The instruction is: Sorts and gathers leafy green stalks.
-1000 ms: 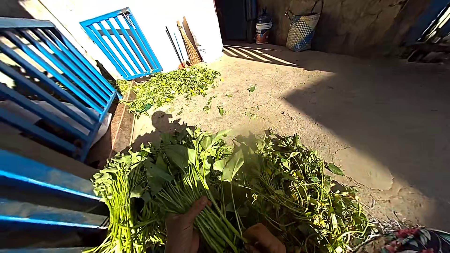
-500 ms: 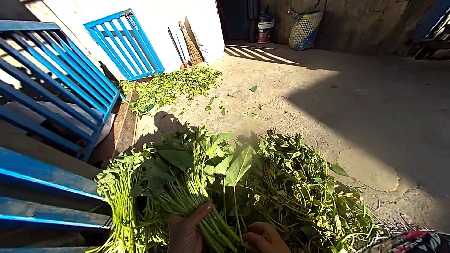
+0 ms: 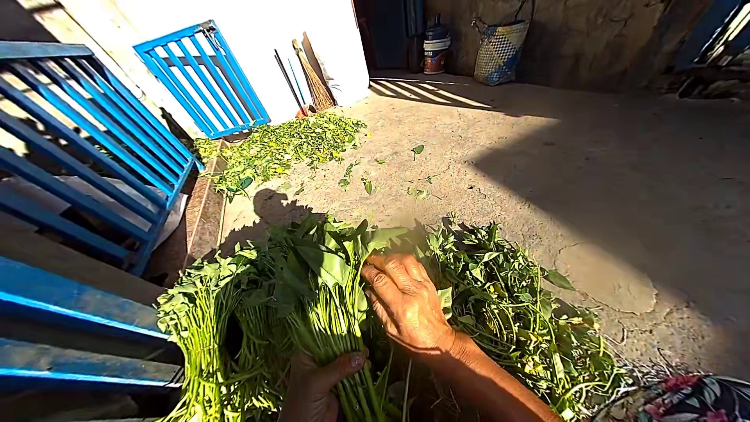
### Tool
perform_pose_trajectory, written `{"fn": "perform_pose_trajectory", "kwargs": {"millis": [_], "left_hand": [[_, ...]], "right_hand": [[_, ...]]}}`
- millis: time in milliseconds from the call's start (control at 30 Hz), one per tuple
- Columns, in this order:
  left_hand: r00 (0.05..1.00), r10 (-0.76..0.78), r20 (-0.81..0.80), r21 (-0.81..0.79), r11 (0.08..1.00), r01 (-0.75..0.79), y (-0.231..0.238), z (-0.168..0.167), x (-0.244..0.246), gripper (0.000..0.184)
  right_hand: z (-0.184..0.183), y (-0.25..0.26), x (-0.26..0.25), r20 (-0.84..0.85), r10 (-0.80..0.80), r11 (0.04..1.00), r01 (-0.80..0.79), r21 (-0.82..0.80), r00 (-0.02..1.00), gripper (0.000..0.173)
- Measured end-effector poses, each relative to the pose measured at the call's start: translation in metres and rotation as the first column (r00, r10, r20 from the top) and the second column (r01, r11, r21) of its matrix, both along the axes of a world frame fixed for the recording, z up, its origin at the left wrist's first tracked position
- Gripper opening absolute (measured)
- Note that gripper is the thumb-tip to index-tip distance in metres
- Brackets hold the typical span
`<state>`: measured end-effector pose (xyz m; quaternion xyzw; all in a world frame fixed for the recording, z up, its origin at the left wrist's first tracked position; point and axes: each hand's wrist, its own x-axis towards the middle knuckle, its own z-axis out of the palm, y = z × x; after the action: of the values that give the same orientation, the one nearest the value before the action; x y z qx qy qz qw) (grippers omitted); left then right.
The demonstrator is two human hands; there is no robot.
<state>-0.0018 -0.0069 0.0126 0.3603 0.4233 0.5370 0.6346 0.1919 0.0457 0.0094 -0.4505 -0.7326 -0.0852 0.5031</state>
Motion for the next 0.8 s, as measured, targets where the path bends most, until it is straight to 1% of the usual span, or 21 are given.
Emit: {"fn": "perform_pose_trajectory", "kwargs": {"millis": [67,133,200,333,400,567,700,767,800], "left_hand": [[1.0,-0.021,0.009,-0.022,1.0,0.021,-0.001,0.0,-0.001,0.051],[0.999,-0.032,0.029,-0.036,0.999,0.033,-0.001,0.0,-0.002,0.049],[0.997,-0.045,0.056,-0.036,0.998,0.048,0.0,0.0,-0.004,0.051],[0.993,-0.095,0.072,-0.025,0.995,0.097,0.001,-0.001,-0.007,0.053],[0.991,-0.116,0.064,-0.031,0.992,0.118,0.001,-0.001,-0.008,0.052],[0.992,-0.125,0.024,-0.057,0.99,0.126,0.0,0.002,-0.006,0.052],[0.992,-0.129,0.013,-0.059,0.99,0.129,0.001,0.001,-0.006,0.047],[0.989,-0.145,0.002,-0.062,0.987,0.145,0.002,0.002,-0.006,0.048],[0.987,-0.164,-0.005,-0.058,0.985,0.163,0.002,0.003,-0.006,0.048]], "right_hand": [[0.0,0.0,0.002,0.016,-0.022,1.0,0.022,-0.002,1.0,0.018],[0.002,-0.002,0.005,0.032,-0.018,1.0,0.019,-0.007,0.999,0.017],[0.004,-0.004,0.009,0.033,0.041,0.998,-0.04,-0.039,0.999,0.018],[0.013,-0.009,0.015,0.006,0.181,0.974,-0.178,-0.139,0.984,0.031],[0.019,-0.01,0.02,0.021,0.212,0.968,-0.207,-0.139,0.977,0.027],[0.035,-0.016,0.027,0.165,0.209,0.974,-0.19,-0.124,0.964,0.018],[0.036,-0.016,0.026,0.255,0.199,0.979,-0.179,-0.102,0.946,0.021],[0.035,-0.017,0.025,0.308,0.162,0.986,-0.147,-0.073,0.938,0.022],[0.034,-0.017,0.024,0.307,0.152,0.988,-0.135,-0.077,0.939,0.023]]}}
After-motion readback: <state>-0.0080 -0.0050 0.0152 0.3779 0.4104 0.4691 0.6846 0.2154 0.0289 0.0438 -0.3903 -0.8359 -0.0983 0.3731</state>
